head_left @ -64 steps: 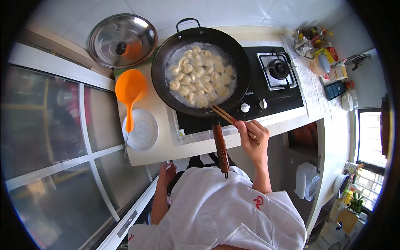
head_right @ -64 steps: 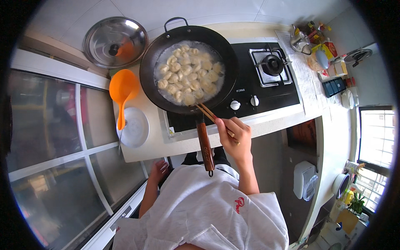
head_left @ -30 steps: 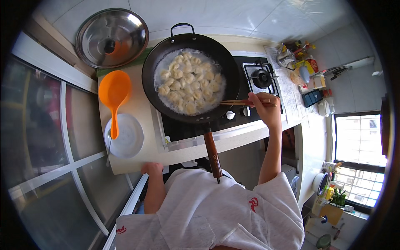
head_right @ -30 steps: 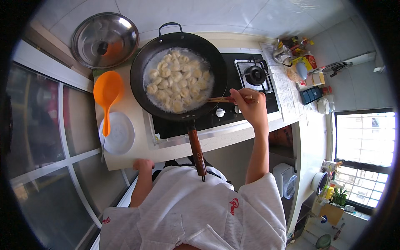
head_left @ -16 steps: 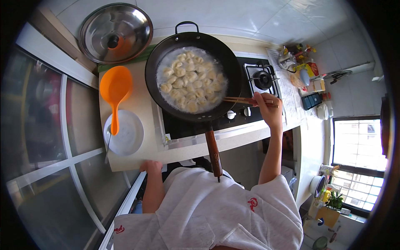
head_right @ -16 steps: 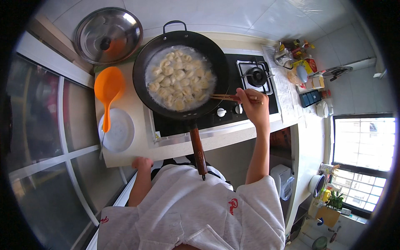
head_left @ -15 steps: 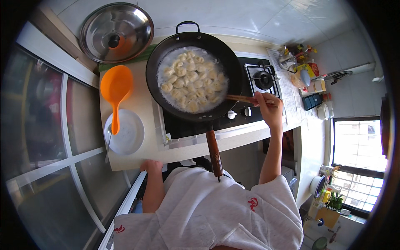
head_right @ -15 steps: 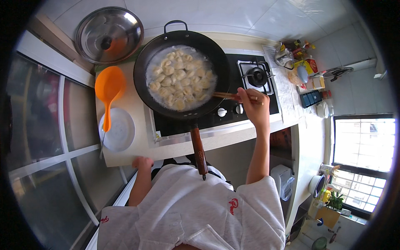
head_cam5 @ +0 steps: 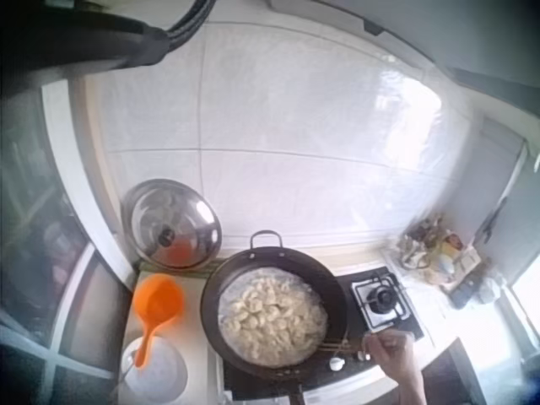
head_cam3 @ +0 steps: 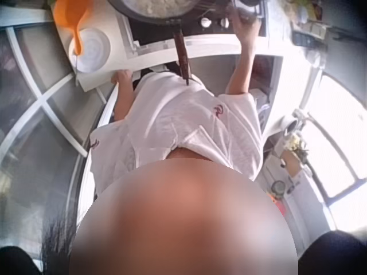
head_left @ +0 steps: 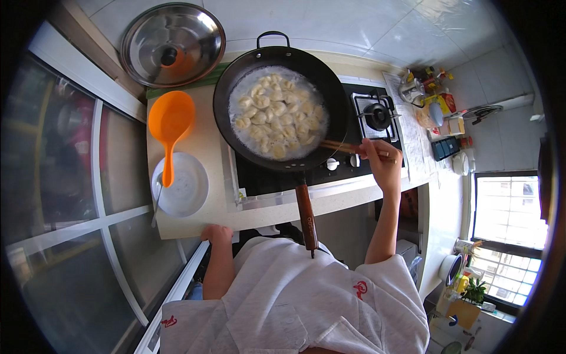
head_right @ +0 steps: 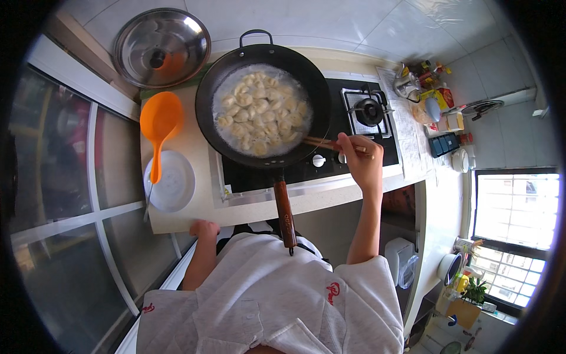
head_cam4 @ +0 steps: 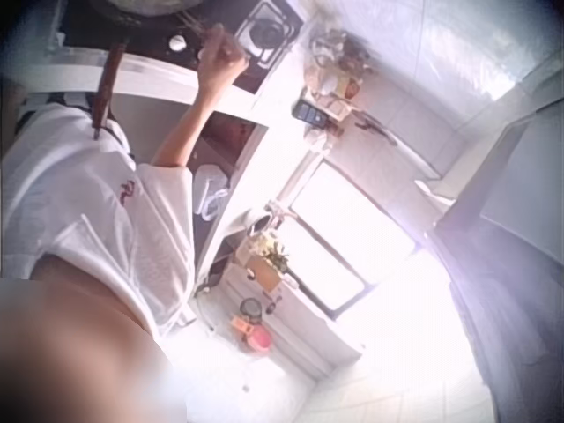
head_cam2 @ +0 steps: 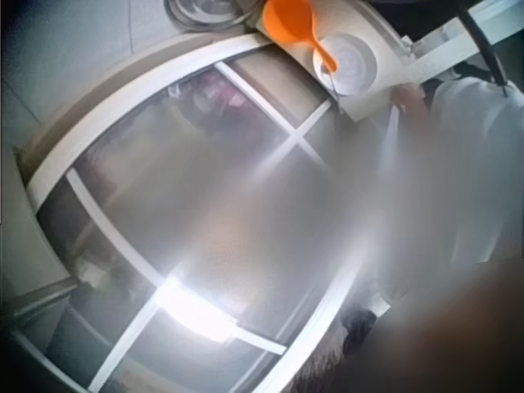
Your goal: The person stirs dumplings boiling in a wok using chopsticks. They occasionally use an orange ladle to scoop water and pour it back into the wok. The person stands in a kitchen and monitors the cooking process.
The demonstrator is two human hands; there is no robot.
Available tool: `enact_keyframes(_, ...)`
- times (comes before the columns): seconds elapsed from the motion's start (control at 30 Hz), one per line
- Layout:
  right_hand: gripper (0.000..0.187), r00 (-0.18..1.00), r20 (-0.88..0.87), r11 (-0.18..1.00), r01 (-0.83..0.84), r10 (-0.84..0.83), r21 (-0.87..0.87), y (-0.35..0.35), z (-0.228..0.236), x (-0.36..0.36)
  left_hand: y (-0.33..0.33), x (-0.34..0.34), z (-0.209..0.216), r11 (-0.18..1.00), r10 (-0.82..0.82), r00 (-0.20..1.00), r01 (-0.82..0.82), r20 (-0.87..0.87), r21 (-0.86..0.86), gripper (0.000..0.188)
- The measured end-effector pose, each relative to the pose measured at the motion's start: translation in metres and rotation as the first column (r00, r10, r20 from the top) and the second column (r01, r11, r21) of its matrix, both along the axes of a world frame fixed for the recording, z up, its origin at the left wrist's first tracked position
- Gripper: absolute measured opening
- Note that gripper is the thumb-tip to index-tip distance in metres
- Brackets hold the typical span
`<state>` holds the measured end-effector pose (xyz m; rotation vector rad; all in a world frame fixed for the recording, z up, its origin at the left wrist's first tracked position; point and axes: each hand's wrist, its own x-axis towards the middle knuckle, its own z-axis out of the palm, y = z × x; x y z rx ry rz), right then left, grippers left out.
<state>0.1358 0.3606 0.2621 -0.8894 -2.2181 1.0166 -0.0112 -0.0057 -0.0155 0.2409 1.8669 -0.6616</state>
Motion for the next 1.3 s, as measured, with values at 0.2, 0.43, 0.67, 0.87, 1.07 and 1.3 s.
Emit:
enact_keyframes(0.2,0.023,0.997,-0.053,0.999,0.049,-0.048,-0.001,-0.014,0.001,-0.003,0.001,0.000,-0.002,0.997,0.068,0.997,-0.069,-0.040,-0.021,0.047)
enact_keyframes(0.43,0.028,0.971,-0.173,0.973,0.129,-0.163,-0.190,-0.021,-0.013,0.010,-0.003,0.001,-0.014,0.998,0.052,0.999,-0.052,-0.016,-0.017,0.052)
enact_keyframes(0.67,0.027,0.956,-0.231,0.961,0.122,-0.182,-0.249,-0.035,-0.009,0.013,-0.012,0.001,-0.022,0.988,-0.151,0.987,0.152,0.056,0.001,0.056)
enact_keyframes(0.87,0.029,0.954,-0.243,0.959,0.114,-0.179,-0.259,-0.044,-0.006,0.019,-0.003,0.005,-0.004,0.989,-0.124,0.992,0.127,-0.039,0.079,0.058)
enact_keyframes(1.07,0.032,0.919,-0.316,0.956,0.163,-0.238,-0.246,-0.052,0.001,0.018,-0.016,0.013,-0.034,0.953,-0.230,0.959,0.257,-0.166,0.160,0.063)
enact_keyframes(1.3,0.031,0.890,-0.346,0.944,0.216,-0.296,-0.251,-0.048,0.003,0.020,0.002,-0.004,-0.012,0.984,-0.179,0.977,0.175,0.117,0.044,0.063)
